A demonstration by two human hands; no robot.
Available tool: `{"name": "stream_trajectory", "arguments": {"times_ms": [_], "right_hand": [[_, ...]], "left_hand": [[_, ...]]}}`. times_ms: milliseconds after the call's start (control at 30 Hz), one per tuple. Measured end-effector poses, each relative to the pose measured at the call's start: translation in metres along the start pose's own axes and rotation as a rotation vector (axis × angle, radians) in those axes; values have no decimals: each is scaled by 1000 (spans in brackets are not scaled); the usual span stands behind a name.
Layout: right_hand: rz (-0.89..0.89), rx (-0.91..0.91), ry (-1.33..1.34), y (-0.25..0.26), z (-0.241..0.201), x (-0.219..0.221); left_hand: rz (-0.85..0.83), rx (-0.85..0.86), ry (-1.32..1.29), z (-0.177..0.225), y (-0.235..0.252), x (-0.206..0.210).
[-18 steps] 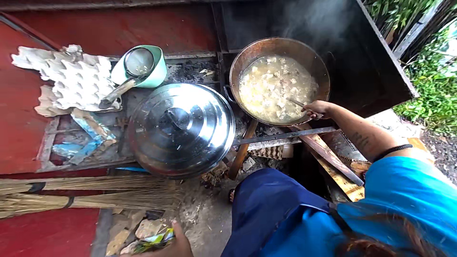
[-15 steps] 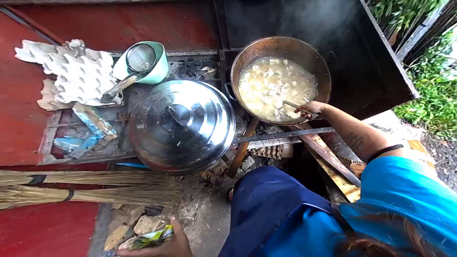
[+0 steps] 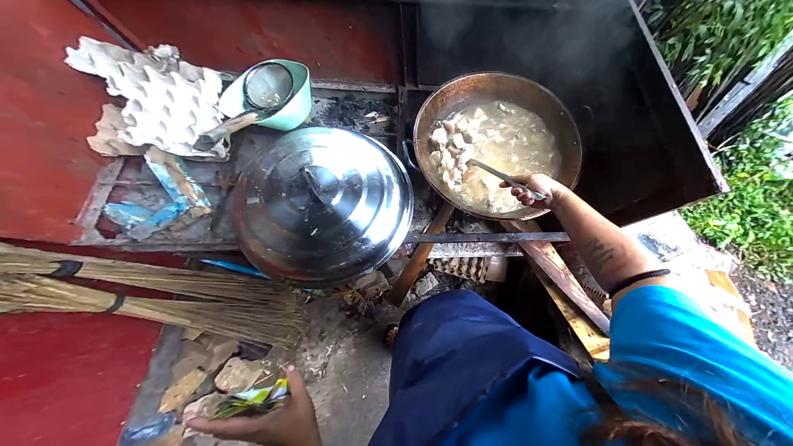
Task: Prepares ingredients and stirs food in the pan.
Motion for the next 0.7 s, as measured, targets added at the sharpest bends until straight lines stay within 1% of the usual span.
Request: {"name": "stream_trajectory", "arguments": {"times_ms": [67, 133, 233, 300, 367, 433, 533, 600, 700], "right_hand": [[58, -58, -129, -12, -8, -5], [132, -108, -316, -21, -20, -13], [298, -193, -737, -29, -42, -27], [416, -278, -1024, -21, -54, -44], [519, -295, -1190, -28, -64, -52], [632, -268, -1265, -37, -68, -59], [781, -184, -1334, -32, -52, -80], [779, -120, -1324, -29, -37, -90], [662, -115, -1178, -16, -12, -97]], "left_hand": [[3, 3, 5, -1, -2, -3], [2, 4, 10, -5, -3, -2], [-15, -14, 26, -5, -4, 2], [-30, -20, 25, -1, -4, 5], [-42, -22, 18, 1, -5, 8], [-41, -29, 14, 2, -7, 9], [-44, -32, 21, 3, -10, 7], [-47, -31, 32, 0, -12, 4], [-37, -22, 36, -6, -13, 1]]}}
Point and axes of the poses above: each hand's wrist, its own y-axis towards the middle knuckle, its own x-axis out of the palm, z = x × y, the point moved 3 cm from there along y, towards the middle knuckle, and after that the axes turned 7 degrees about z, right-handed, at the moved point
